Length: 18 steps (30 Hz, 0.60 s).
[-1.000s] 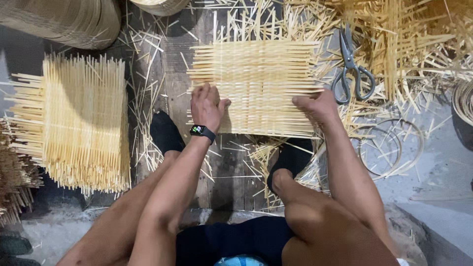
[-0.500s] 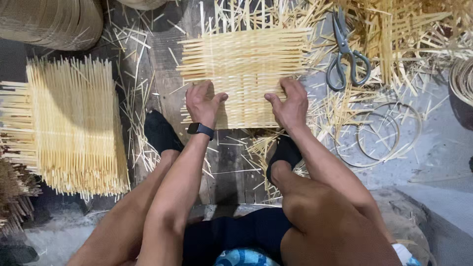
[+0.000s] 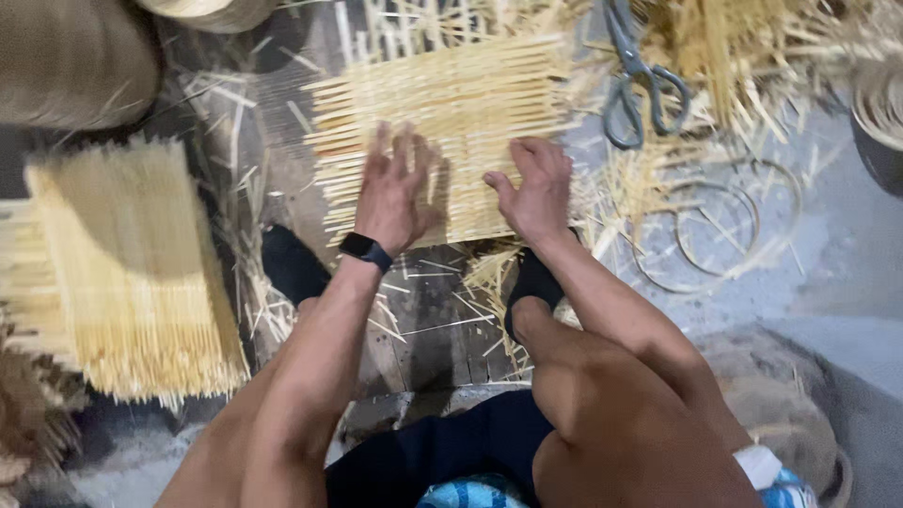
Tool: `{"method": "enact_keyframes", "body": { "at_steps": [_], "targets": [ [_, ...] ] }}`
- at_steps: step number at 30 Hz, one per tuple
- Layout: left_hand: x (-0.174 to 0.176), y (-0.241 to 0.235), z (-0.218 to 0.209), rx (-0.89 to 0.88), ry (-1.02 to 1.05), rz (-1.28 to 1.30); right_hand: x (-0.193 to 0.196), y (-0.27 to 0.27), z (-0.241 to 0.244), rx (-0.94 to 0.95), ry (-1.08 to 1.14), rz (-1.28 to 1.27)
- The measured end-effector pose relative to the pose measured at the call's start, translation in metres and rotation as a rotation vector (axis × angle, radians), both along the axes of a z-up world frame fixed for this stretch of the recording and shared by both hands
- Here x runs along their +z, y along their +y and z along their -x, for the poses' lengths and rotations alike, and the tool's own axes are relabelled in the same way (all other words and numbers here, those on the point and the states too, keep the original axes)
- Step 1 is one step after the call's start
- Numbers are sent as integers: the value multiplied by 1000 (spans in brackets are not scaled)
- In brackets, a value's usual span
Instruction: The person places a circular bamboo frame onto a woven bamboo mat, then uses shears to trim the excess mat material around the frame's edge. The finished basket is set aside, and the process is repeated with additional mats and frames.
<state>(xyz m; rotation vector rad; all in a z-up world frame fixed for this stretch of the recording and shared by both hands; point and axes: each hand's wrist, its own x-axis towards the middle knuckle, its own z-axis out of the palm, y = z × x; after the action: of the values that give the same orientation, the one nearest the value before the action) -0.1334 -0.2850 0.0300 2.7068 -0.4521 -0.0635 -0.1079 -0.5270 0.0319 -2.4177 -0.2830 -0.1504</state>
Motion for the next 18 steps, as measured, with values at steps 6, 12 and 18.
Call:
{"method": "enact_keyframes", "body": {
  "at_steps": [6,12,18],
  "targets": [
    [4,-9,-11,-88,271,-88,-36,-39,4,-37,-99,-86],
    [-1,-4,-5,-164,180,-122,-60,-210,41,-616,161,0],
    [-8,-4,3,-144,154,-143,-93,-278,135,-351,668,277]
  ]
}}
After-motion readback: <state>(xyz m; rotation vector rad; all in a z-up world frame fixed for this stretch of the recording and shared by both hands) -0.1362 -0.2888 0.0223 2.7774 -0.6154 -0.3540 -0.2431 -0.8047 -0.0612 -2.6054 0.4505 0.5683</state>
